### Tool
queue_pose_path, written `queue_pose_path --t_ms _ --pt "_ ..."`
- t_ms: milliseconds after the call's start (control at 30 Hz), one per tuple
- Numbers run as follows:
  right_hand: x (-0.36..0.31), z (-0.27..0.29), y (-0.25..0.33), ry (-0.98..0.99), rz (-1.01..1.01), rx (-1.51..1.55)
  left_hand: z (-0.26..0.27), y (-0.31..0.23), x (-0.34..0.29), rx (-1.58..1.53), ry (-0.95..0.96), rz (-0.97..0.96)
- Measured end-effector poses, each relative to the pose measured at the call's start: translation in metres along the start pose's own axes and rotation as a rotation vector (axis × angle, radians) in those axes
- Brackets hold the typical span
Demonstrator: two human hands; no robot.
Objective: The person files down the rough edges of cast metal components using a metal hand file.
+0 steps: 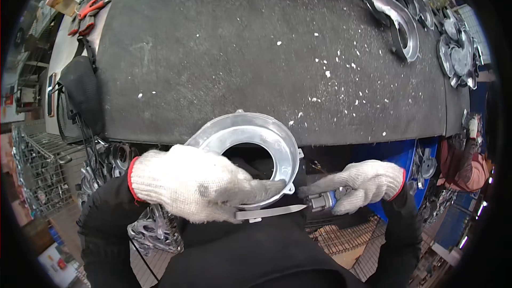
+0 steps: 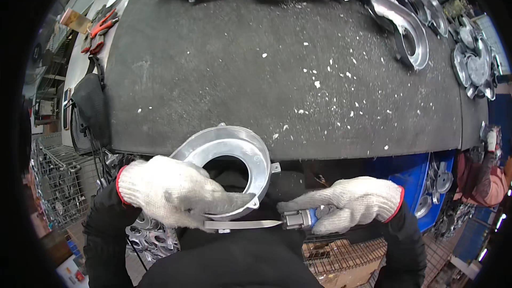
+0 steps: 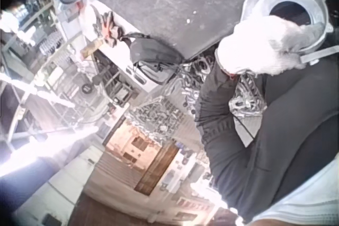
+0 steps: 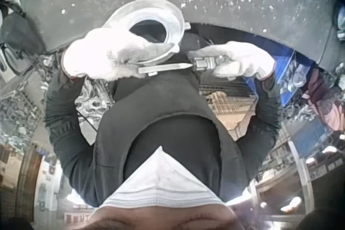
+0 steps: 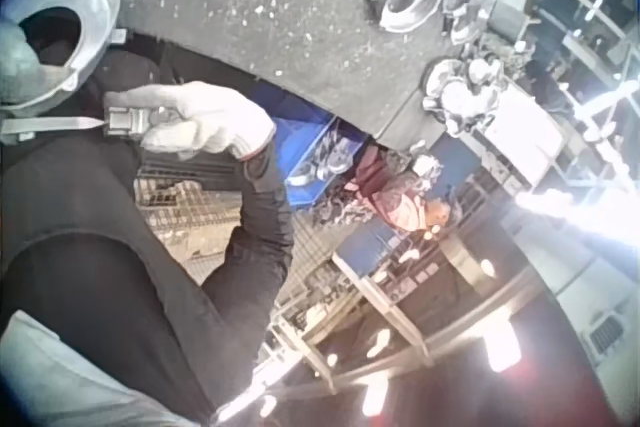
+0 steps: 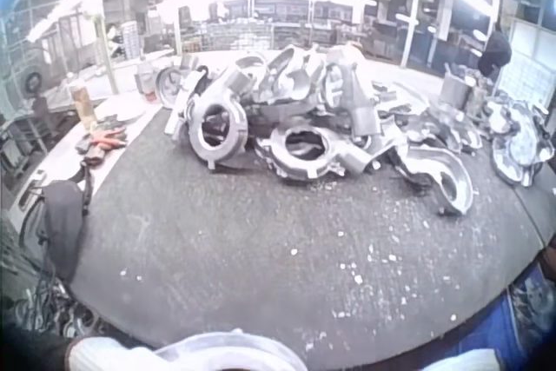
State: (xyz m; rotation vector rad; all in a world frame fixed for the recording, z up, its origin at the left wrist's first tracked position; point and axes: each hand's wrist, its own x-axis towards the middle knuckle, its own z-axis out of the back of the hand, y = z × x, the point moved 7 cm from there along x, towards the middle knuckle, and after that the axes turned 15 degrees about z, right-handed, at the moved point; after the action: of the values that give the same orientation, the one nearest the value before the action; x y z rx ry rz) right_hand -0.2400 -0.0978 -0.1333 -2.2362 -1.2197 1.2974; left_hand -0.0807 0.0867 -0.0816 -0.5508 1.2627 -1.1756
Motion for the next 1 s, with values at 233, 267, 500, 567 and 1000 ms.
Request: queue_pose_path --t_ms 233,267,500,567,1000 --pt "-0.008 0.056 0.005 -0.158 -0.134 -0.182 -0.018 -0.002 0.008 0.218 0.085 0.068" --pt "-0.007 0.042 -0.001 -0.042 -0.165 -0.110 -0.021 -0.002 0.009 0.265 0.067 0.053" --pt "-0.011 -0.039 0.007 -0.061 0.248 -2.047 -0.027 -0.002 0.010 0.402 0.055 0.063" --pt "-0.010 -0.045 -0.003 0.071 0.181 -2.258 -0.022 -0.005 0.008 0.337 0.051 0.078" --pt "-0.027 -0.075 -0.038 -0.248 1.345 -2.259 0.022 0.009 -0.024 -0.413 -0.200 0.186"
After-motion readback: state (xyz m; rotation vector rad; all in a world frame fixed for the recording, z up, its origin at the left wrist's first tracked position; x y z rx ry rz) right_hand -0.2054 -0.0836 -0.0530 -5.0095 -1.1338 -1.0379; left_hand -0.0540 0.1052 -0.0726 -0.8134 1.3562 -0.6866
